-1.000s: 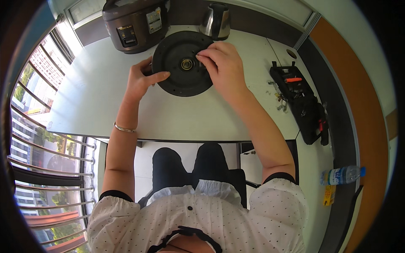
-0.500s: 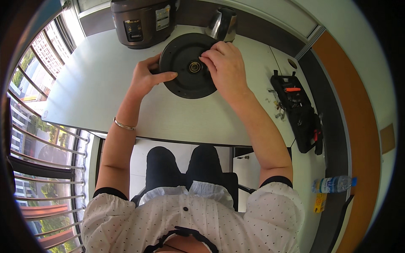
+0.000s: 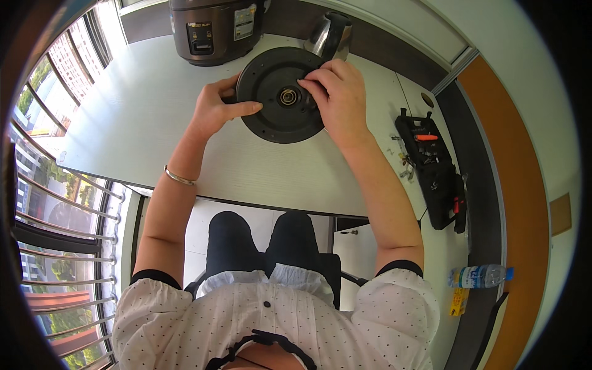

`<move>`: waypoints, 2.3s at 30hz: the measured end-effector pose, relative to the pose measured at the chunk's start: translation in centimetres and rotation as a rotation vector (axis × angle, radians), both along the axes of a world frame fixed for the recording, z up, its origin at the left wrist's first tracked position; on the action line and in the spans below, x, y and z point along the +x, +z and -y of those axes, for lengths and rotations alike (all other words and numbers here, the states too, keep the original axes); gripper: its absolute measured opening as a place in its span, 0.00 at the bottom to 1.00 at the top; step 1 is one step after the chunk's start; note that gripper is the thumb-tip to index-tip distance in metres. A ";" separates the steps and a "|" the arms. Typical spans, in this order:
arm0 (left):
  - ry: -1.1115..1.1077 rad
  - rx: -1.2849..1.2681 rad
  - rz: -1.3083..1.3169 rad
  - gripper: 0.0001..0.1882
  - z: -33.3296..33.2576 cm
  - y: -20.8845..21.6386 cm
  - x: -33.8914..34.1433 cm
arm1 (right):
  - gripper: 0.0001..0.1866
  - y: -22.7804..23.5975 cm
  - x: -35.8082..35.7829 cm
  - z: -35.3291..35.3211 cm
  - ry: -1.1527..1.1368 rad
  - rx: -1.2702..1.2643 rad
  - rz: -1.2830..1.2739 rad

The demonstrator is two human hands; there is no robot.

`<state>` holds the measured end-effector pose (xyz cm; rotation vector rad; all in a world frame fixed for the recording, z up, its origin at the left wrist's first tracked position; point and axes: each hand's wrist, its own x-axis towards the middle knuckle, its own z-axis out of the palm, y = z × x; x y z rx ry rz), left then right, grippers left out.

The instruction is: The person assembles a black circular appliance base by inserting small metal rings into the central hub. They repeatedly pick up the rings from the table, place them into the hub, and adjust the base orientation. The person also briefly reaches down to pick up a ring that fell on the floor.

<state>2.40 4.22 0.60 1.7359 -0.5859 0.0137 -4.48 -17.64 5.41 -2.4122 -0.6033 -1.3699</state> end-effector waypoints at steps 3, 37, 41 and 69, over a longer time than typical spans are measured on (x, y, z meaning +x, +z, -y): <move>0.009 0.011 0.001 0.46 -0.1 0.1 0.0 | 0.07 -0.2 -0.1 0.2 0.026 -0.001 0.033; 0.020 0.022 -0.005 0.46 0.0 0.1 0.0 | 0.08 -3.8 1.4 0.3 0.250 0.494 -0.054; 0.025 0.026 0.015 0.46 0.1 0.1 0.0 | 0.17 -4.1 1.4 0.3 0.395 0.692 -0.162; 0.173 0.237 0.230 0.45 1.4 -0.2 -1.8 | 0.26 -5.8 1.1 0.9 0.489 0.740 -0.166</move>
